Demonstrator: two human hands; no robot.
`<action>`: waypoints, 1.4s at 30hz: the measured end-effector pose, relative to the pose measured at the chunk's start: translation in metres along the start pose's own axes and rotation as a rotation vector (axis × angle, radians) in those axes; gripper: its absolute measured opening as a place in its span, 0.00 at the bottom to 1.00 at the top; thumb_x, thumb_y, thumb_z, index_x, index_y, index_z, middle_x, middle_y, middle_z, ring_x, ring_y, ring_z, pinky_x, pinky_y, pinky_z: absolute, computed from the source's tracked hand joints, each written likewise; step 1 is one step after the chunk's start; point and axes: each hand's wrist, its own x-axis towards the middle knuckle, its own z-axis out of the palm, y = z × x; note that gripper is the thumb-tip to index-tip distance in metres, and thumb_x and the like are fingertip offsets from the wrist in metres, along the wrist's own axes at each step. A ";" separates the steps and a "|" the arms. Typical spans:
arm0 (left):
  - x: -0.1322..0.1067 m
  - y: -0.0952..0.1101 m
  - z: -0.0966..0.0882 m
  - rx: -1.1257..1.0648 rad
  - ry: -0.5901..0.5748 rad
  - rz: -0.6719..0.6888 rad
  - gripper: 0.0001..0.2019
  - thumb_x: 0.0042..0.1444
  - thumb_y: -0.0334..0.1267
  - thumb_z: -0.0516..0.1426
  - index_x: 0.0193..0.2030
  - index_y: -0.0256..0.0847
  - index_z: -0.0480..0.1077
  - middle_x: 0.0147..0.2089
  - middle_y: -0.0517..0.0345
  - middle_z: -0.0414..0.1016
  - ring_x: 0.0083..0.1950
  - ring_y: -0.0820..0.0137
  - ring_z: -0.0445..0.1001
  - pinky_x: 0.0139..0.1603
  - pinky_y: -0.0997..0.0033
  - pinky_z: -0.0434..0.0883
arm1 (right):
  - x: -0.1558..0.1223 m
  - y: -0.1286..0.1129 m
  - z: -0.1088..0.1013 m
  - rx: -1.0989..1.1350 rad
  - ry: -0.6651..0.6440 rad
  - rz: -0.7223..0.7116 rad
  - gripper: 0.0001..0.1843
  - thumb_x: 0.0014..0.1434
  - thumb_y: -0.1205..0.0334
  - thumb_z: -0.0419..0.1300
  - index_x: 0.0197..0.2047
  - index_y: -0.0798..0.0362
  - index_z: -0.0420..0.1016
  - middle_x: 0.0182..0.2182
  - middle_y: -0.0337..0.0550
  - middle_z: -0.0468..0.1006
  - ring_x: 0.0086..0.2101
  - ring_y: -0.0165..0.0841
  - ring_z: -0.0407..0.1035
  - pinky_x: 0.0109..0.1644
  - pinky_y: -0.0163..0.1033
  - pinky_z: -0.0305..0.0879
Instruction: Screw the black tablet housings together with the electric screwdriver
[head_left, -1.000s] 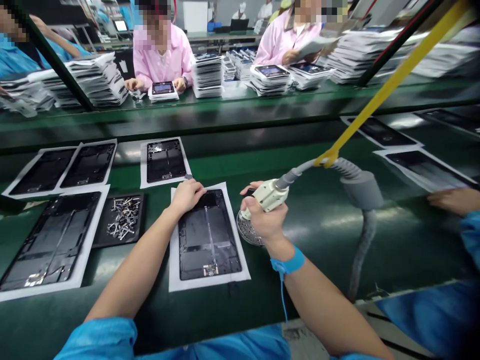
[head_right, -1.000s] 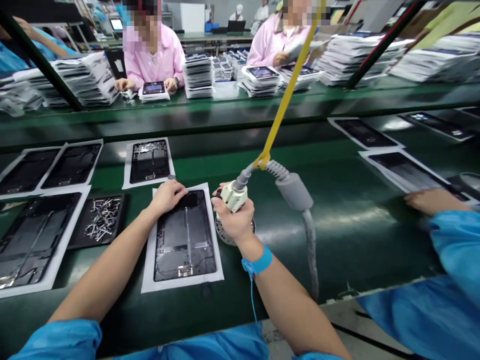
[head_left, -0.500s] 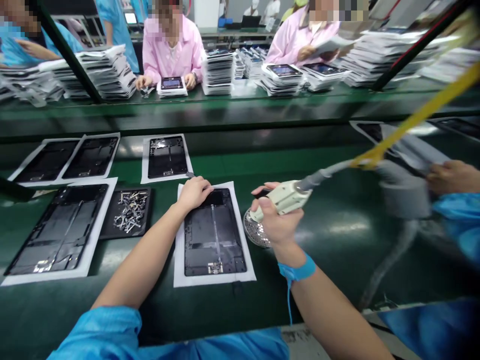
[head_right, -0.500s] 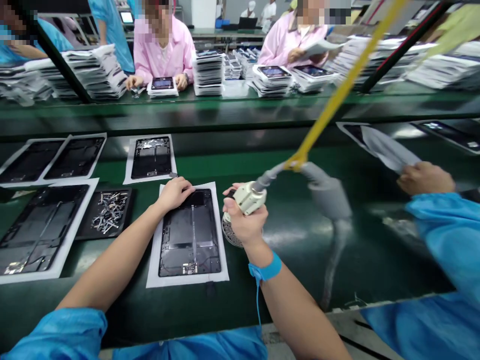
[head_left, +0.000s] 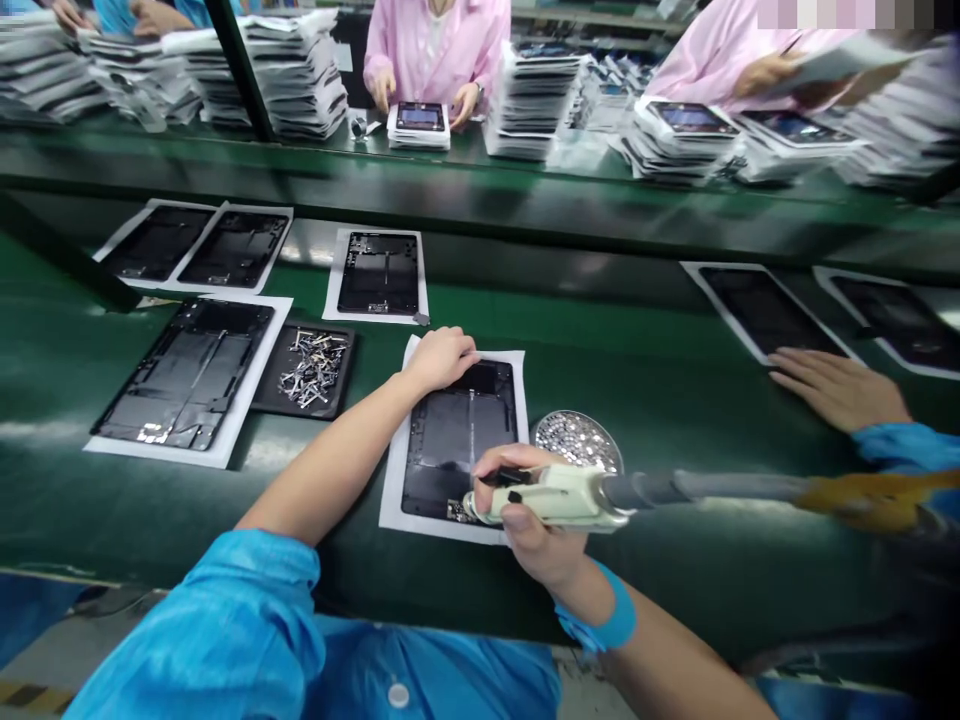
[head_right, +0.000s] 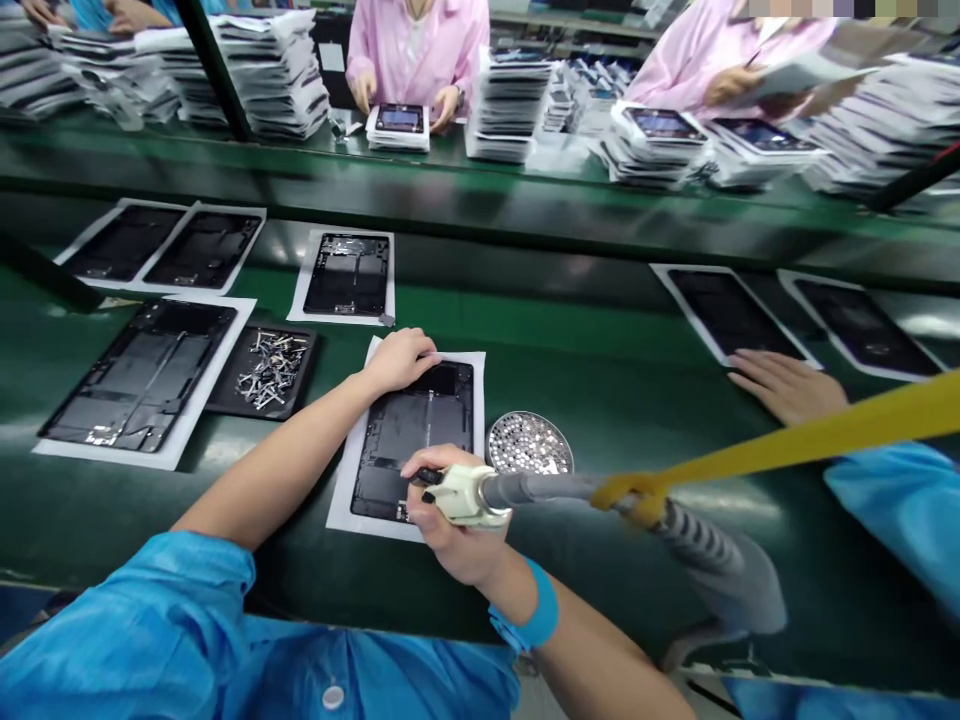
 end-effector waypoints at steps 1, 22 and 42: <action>0.000 0.000 0.001 0.001 -0.001 0.001 0.13 0.68 0.43 0.56 0.42 0.39 0.79 0.45 0.48 0.78 0.48 0.59 0.75 0.50 0.61 0.69 | 0.000 0.001 0.000 0.003 -0.001 0.002 0.15 0.62 0.52 0.66 0.49 0.48 0.76 0.24 0.38 0.75 0.22 0.33 0.70 0.25 0.40 0.70; -0.154 0.059 -0.054 0.285 -0.377 -0.586 0.18 0.71 0.46 0.48 0.50 0.35 0.72 0.44 0.38 0.81 0.47 0.50 0.82 0.45 0.56 0.75 | 0.007 -0.005 -0.009 0.016 0.054 0.039 0.14 0.62 0.52 0.66 0.47 0.51 0.77 0.29 0.41 0.78 0.24 0.32 0.71 0.27 0.37 0.70; -0.095 -0.214 -0.218 0.183 0.514 -0.762 0.15 0.66 0.39 0.51 0.50 0.35 0.76 0.47 0.46 0.82 0.53 0.58 0.78 0.56 0.65 0.71 | 0.018 -0.029 -0.042 0.021 0.269 0.094 0.13 0.56 0.53 0.70 0.43 0.46 0.81 0.32 0.46 0.79 0.25 0.37 0.75 0.28 0.45 0.78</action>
